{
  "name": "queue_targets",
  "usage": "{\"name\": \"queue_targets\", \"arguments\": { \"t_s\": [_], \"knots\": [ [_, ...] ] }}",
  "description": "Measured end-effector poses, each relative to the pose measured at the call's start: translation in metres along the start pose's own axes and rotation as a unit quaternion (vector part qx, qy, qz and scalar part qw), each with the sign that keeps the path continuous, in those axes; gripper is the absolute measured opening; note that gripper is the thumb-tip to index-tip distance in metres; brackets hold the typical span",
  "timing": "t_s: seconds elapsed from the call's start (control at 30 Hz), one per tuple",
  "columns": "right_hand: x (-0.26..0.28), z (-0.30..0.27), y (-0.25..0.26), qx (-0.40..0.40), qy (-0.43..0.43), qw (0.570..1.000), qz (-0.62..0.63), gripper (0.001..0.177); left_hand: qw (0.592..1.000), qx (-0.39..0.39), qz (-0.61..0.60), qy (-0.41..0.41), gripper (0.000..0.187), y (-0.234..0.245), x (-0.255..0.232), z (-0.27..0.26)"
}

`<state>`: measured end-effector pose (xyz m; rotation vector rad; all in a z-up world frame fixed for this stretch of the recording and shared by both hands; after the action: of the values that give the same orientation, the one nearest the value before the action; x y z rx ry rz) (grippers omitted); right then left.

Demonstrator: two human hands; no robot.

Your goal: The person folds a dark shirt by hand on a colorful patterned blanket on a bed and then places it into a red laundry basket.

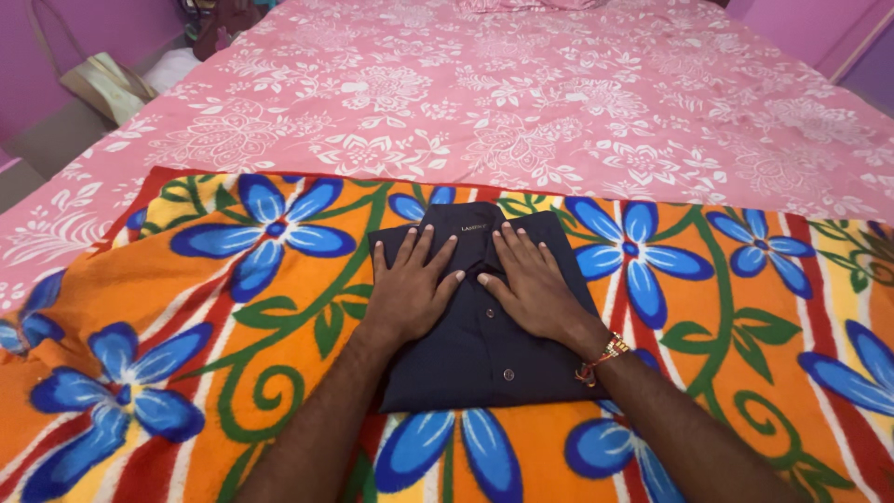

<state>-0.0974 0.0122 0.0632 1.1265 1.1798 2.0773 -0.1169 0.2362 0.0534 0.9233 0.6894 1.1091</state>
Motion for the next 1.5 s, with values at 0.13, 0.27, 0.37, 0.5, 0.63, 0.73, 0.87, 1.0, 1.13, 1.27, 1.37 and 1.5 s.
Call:
{"name": "queue_targets", "arguments": {
  "t_s": [0.13, 0.27, 0.37, 0.5, 0.63, 0.73, 0.87, 1.0, 1.13, 1.27, 1.37, 1.5],
  "knots": [
    [-0.001, 0.000, 0.000, 0.004, -0.002, 1.000, 0.018, 0.078, 1.000, -0.019, 0.006, 0.002, 0.060, 0.001, -0.001, -0.001],
    [-0.001, 0.001, 0.005, -0.067, 0.032, 0.996, 0.054, 0.071, 0.999, -0.042, 0.027, 0.015, 0.060, 0.003, -0.002, -0.003],
    [-0.001, -0.001, 0.008, -0.066, 0.036, 0.997, 0.028, 0.072, 0.999, -0.036, 0.013, 0.024, 0.063, 0.004, -0.002, -0.002],
    [0.002, 0.000, 0.005, -0.025, -0.008, 1.000, 0.016, 0.068, 0.998, -0.057, -0.015, 0.028, 0.079, 0.001, 0.000, -0.002],
    [0.006, -0.001, 0.007, -0.033, -0.014, 0.999, 0.011, 0.075, 0.997, -0.058, -0.014, 0.044, 0.084, -0.001, 0.000, -0.002],
    [0.008, 0.000, 0.007, -0.045, -0.008, 0.999, 0.005, 0.076, 0.998, -0.042, 0.012, 0.049, 0.082, 0.003, -0.002, -0.003],
    [0.006, -0.001, 0.006, -0.043, -0.005, 0.999, 0.004, 0.073, 0.997, 0.002, 0.024, 0.070, 0.081, 0.010, -0.004, -0.002],
    [0.004, -0.001, 0.005, -0.036, 0.001, 0.999, 0.010, 0.073, 0.997, 0.022, 0.010, 0.075, 0.082, 0.012, -0.004, -0.001],
    [0.003, 0.000, 0.004, -0.031, 0.006, 0.999, 0.005, 0.073, 0.997, 0.025, 0.011, 0.074, 0.082, 0.012, -0.004, -0.001],
    [0.004, 0.001, 0.004, -0.021, -0.005, 1.000, 0.002, 0.073, 0.997, 0.023, 0.013, 0.070, 0.082, 0.011, -0.004, -0.002],
    [0.004, 0.000, 0.005, -0.024, -0.004, 1.000, 0.003, 0.072, 0.997, 0.022, 0.010, 0.070, 0.081, 0.010, -0.003, -0.002],
    [0.004, 0.001, 0.005, -0.023, -0.006, 1.000, -0.001, 0.073, 0.997, 0.030, 0.011, 0.072, 0.082, 0.010, -0.003, -0.001]
  ]
}}
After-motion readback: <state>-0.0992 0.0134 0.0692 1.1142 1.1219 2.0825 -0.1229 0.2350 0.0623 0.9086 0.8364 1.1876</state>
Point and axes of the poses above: each hand's wrist, its own z-axis towards the middle knuckle, its own y-axis out of the back of the hand, x = y × z, the point moved 1 cm from there along z, towards the middle knuckle, and after that the axes turned 15 degrees about z, right-handed, at the moved point
